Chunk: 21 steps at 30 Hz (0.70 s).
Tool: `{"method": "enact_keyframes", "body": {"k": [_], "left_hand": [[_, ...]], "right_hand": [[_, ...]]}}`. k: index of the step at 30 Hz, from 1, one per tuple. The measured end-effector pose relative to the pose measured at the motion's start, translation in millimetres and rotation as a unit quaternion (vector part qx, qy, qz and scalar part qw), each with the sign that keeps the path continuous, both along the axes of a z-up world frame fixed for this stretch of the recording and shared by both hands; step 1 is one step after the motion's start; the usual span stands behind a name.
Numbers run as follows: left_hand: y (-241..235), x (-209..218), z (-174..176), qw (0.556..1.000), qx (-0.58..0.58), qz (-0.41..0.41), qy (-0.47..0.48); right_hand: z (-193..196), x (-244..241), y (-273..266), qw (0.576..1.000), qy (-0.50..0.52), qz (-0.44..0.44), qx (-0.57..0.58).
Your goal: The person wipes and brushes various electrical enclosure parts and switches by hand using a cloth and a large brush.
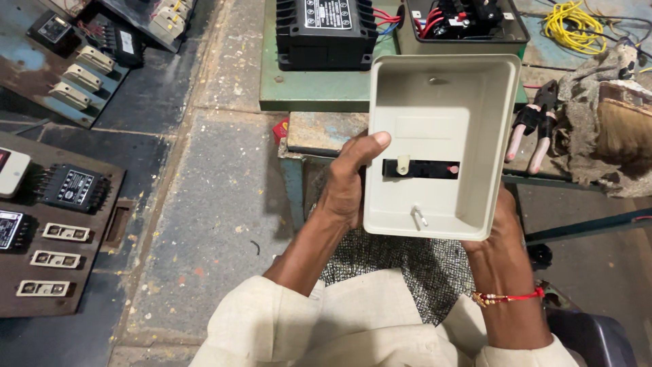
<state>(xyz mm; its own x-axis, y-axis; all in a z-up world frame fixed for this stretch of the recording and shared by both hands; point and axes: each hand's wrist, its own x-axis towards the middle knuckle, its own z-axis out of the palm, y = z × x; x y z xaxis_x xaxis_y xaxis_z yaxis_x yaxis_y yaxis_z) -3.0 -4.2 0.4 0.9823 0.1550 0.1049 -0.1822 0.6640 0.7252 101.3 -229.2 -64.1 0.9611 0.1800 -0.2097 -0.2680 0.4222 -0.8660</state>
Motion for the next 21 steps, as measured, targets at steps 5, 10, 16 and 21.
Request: {"method": "enact_keyframes", "body": {"k": [5, 10, 16, 21], "left_hand": [[-1, -1, 9, 1.000, 0.005, -0.004, -0.007], [-3, -3, 10, 1.000, -0.003, -0.007, -0.007], [-6, -2, 4, 1.000, -0.007, -0.011, -0.006], [-6, 2, 0, 0.999, -0.025, -0.013, -0.015]], "right_hand": [[-10, 4, -4, 1.000, -0.022, -0.020, 0.007], [-18, 7, -10, 0.997, -0.081, -0.014, -0.007], [-25, 6, -21, 0.977, -0.200, 0.032, -0.072], [-15, -4, -12, 0.976, -0.187, -0.026, -0.108]]}}
